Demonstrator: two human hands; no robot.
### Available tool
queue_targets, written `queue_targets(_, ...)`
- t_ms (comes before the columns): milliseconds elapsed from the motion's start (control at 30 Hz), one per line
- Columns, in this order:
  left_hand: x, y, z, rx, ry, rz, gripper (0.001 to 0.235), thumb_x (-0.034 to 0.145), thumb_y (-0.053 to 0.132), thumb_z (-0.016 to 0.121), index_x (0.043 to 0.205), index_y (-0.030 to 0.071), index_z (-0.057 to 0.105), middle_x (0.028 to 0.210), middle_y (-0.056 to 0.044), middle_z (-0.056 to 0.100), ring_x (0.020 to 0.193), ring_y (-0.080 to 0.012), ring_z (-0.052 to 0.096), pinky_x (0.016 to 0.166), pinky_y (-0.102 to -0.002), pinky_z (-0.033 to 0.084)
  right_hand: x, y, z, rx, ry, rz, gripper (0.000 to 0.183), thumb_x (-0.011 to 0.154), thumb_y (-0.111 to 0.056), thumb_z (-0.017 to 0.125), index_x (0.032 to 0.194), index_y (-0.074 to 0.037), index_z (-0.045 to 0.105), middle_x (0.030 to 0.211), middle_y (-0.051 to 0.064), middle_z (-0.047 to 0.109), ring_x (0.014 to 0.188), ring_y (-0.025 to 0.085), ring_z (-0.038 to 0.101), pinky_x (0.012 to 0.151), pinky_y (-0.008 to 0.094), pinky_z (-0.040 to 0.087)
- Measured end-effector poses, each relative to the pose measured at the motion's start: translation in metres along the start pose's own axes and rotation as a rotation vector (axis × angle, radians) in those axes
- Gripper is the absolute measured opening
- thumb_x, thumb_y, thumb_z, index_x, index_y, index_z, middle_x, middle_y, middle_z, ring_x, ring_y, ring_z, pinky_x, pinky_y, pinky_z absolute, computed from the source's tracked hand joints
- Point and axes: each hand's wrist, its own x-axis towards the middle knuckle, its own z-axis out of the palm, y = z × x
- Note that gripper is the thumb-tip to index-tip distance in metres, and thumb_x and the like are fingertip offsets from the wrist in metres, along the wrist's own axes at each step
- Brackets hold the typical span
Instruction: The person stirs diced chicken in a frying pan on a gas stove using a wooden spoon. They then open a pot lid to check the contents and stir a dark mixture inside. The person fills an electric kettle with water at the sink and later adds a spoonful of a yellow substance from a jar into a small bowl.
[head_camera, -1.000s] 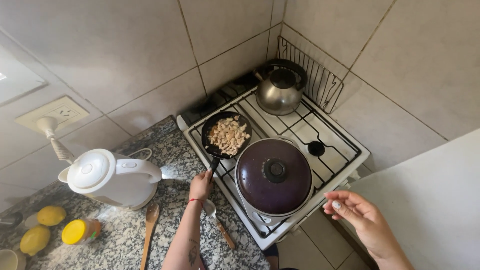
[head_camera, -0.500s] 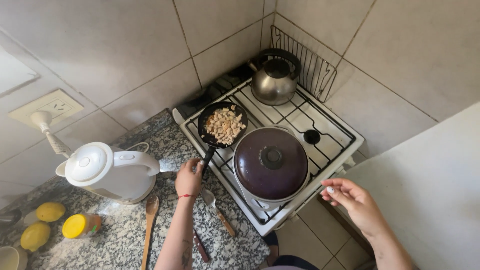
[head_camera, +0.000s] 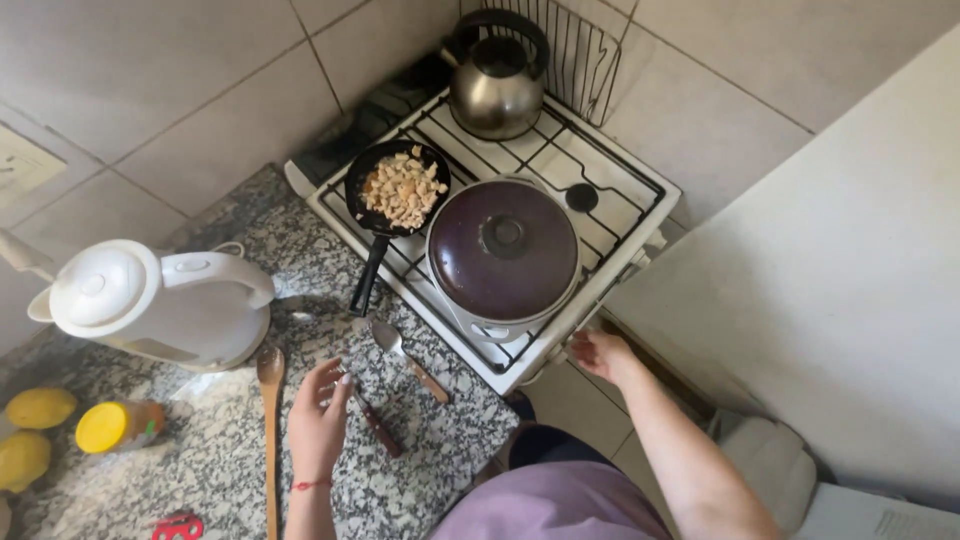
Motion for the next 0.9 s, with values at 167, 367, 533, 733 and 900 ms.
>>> queue_targets(167,-0.029,-0.03,-0.022,-0.005,0.038,-0.102,0.034,0.088,0.026,0.054,0.119,0.014,0.06,0.116,-0.005,0.065,0.102,-0.0194,0.062,0.089,-0.034,0.049,0.008,0.008,0.011,0.228,0.042,-0.055,0.015,0.093,-0.009,0.054,0.101,-0.002,0.063,0.081,0.011,0.065,0.07,0.019,0.062,0.063,0.029,0.053)
queue_targets(367,-0.05,-0.037,-0.04,-0.052,0.084,-0.317,0.03,0.09,0.025,0.055,0.116,0.013,0.063,0.115,-0.005,0.066,0.096,-0.0219,0.064,0.085,-0.035,0.05,0.071,0.017,-0.013,0.303,-0.064,-0.021,0.013,0.09,-0.005,0.055,0.099,-0.001,0.062,0.079,0.01,0.063,0.068,0.018,0.06,0.054,0.026,0.048)
queue_targets(533,-0.053,-0.047,-0.036,-0.077,0.09,-0.294,0.035,0.087,0.026,0.056,0.119,0.014,0.062,0.117,-0.003,0.066,0.095,-0.0194,0.065,0.081,-0.034,0.054,0.05,0.008,0.0,0.149,-0.039,-0.207,0.001,0.084,0.007,0.057,0.085,0.008,0.057,0.067,0.011,0.052,0.055,0.019,0.047,0.046,0.031,0.037)
queue_targets(733,-0.047,-0.05,-0.025,-0.028,0.041,-0.228,0.033,0.086,0.028,0.057,0.116,0.017,0.064,0.114,0.001,0.068,0.096,-0.0153,0.065,0.085,-0.029,0.054,-0.051,-0.031,0.031,-0.233,0.236,-0.357,0.01,0.086,-0.004,0.064,0.087,0.006,0.067,0.075,0.015,0.062,0.07,0.022,0.058,0.067,0.033,0.05)
queue_targets(900,-0.044,-0.053,-0.015,-0.019,0.009,-0.18,0.031,0.086,0.023,0.056,0.115,0.019,0.064,0.114,0.001,0.067,0.09,-0.0114,0.066,0.084,-0.026,0.055,-0.13,-0.114,0.035,-0.644,0.532,-1.062,0.02,0.091,-0.006,0.057,0.111,-0.007,0.06,0.099,0.01,0.059,0.086,0.024,0.056,0.076,0.038,0.045)
